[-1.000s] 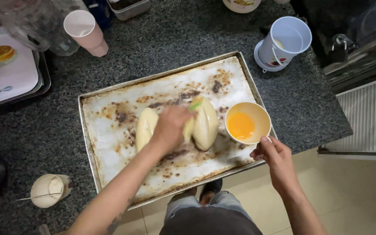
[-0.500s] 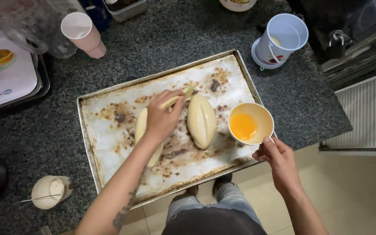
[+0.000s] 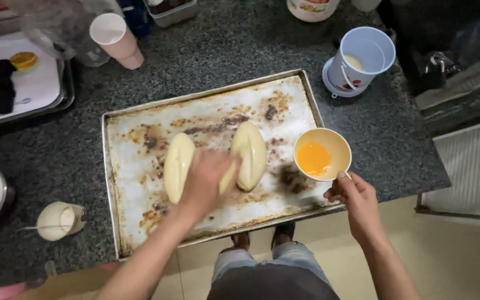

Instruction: Applying egg wash, scoring dough with a blade, and adding toppings to bread rolls on a baking tray before placing them in a proofer rack.

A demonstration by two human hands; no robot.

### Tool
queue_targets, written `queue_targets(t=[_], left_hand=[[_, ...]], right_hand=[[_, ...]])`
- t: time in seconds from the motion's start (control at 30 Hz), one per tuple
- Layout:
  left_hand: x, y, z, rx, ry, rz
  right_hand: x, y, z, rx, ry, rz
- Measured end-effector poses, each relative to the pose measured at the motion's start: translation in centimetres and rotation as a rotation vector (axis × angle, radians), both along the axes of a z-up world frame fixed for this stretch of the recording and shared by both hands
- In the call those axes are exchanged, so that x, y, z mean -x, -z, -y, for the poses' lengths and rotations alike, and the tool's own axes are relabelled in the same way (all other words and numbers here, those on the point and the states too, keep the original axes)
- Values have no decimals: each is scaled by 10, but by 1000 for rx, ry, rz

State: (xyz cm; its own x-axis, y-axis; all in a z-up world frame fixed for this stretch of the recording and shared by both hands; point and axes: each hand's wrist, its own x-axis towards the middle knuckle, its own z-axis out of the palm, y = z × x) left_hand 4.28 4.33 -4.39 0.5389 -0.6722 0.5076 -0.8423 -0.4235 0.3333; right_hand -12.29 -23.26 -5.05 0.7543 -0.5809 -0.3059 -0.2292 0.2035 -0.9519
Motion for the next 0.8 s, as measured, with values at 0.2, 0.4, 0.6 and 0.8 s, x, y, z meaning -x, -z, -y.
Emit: queue_targets(t=[0.2, 0.4, 0.6, 0.8], left_hand=[[-52, 4, 61, 151, -296, -169], [20, -14, 59, 40, -299, 17], [101, -11, 35, -86, -205, -180], [29, -48, 69, 107, -379, -1]], right_hand=[[-1, -1, 17, 2, -64, 14], [0, 22, 37, -49, -112, 8], [-5, 4, 44, -85, -207, -15], [-3, 22, 51, -58, -169, 15]])
